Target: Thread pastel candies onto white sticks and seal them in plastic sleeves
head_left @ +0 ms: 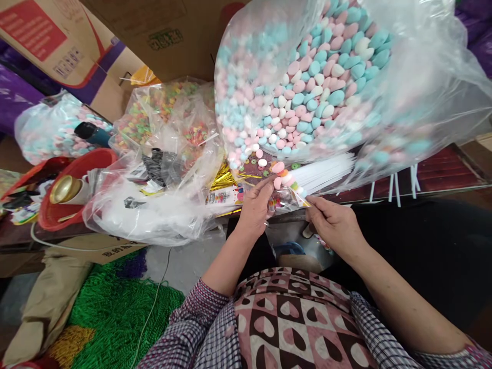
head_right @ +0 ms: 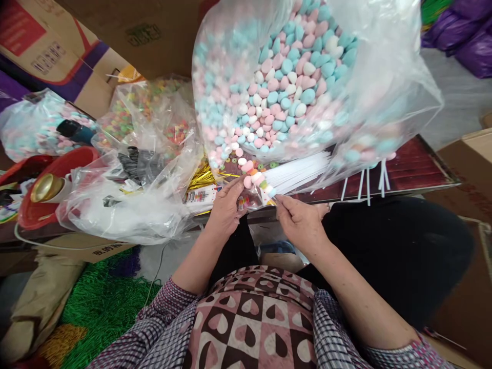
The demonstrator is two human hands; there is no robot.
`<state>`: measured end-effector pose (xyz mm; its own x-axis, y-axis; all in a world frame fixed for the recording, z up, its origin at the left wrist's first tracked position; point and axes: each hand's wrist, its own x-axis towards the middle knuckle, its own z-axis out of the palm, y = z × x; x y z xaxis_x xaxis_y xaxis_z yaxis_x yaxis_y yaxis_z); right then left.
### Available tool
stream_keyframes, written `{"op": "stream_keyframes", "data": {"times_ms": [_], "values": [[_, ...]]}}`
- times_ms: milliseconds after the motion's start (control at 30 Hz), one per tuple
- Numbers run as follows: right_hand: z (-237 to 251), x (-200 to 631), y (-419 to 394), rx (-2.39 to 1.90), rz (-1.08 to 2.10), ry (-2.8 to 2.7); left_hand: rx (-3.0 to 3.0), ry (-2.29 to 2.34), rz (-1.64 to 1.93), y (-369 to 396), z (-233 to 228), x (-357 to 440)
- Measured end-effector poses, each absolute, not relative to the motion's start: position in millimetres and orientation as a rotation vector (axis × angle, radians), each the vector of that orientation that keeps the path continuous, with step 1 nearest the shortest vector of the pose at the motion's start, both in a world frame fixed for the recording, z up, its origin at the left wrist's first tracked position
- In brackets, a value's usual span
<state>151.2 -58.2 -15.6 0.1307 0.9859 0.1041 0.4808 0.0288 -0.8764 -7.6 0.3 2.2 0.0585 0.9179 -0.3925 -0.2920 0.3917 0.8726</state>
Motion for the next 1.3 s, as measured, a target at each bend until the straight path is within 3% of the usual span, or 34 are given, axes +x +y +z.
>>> {"op": "stream_keyframes", "data": {"times_ms": [433,1300], "values": [[-16,156,-59,-1.590,0.630,-1.409,0.767,1.157,0.981,1,-2,-11],[-15,158,-59,-1.539,1.073,-1.579,1.234,1.214,1.008,22,-16,-49]]}}
